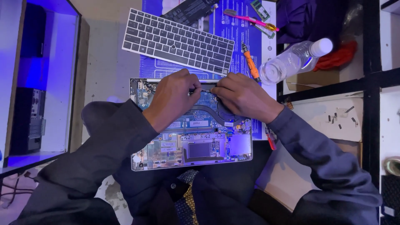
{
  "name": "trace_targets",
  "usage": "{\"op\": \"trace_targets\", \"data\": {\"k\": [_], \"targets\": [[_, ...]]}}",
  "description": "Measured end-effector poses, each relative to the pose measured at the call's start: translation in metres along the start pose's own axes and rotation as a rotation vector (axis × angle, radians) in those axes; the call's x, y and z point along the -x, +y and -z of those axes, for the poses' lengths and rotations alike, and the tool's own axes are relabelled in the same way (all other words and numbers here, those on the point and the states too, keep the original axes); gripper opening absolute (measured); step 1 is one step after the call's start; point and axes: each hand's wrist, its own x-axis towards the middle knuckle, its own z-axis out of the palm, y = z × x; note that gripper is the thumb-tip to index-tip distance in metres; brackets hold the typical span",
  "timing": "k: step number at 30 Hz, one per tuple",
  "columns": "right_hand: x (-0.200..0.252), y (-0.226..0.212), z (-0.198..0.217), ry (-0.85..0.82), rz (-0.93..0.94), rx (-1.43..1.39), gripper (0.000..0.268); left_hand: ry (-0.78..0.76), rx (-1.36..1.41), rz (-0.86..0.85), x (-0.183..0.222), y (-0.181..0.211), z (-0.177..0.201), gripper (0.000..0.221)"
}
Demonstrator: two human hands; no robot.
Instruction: The person is performing the final assembly of a laptop, focusing on connecting internal ribbon cables to the motherboard.
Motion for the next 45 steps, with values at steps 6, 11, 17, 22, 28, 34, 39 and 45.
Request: {"op": "trace_targets", "data": {"k": [6, 11, 17, 22, 28, 34, 39, 45], "targets": [[-0.004, -0.002, -0.009, 0.002, -0.028, -0.03, 0.01, -0.04, 0.045, 0.042, 0.001, -0.003, -0.001, 0.006], [-0.006, -0.002, -0.009, -0.01, -0.063, -0.053, 0.013, -0.03, 0.007, -0.04, 0.006, 0.003, 0.007, 0.003], [-0.007, -0.004, -0.014, -0.003, -0.039, -0.012, 0.013, -0.071, -0.11, -0.168, 0.018, 0.003, 0.007, 0.008], [-0.007, -0.002, -0.016, -0.004, -0.023, -0.008, 0.015, -0.058, -0.164, -0.263, 0.019, 0.003, 0.009, 0.008], [-0.011, -0.01, -0.011, -0.018, 0.049, 0.116, 0.017, -0.059, -0.203, -0.291, 0.019, 0.002, 0.009, 0.009], [-0.008, -0.021, -0.018, -0.102, 0.155, 0.336, 0.009, -0.17, -0.499, -0.499, 0.021, 0.009, 0.014, 0.007], [-0.015, -0.035, -0.016, -0.152, 0.167, 0.489, 0.01, -0.081, -0.334, -0.357, 0.024, -0.003, 0.002, 0.0], [-0.022, -0.01, -0.019, -0.008, -0.108, -0.046, 0.014, -0.064, 0.096, 0.001, 0.01, -0.009, 0.009, 0.006]]}}
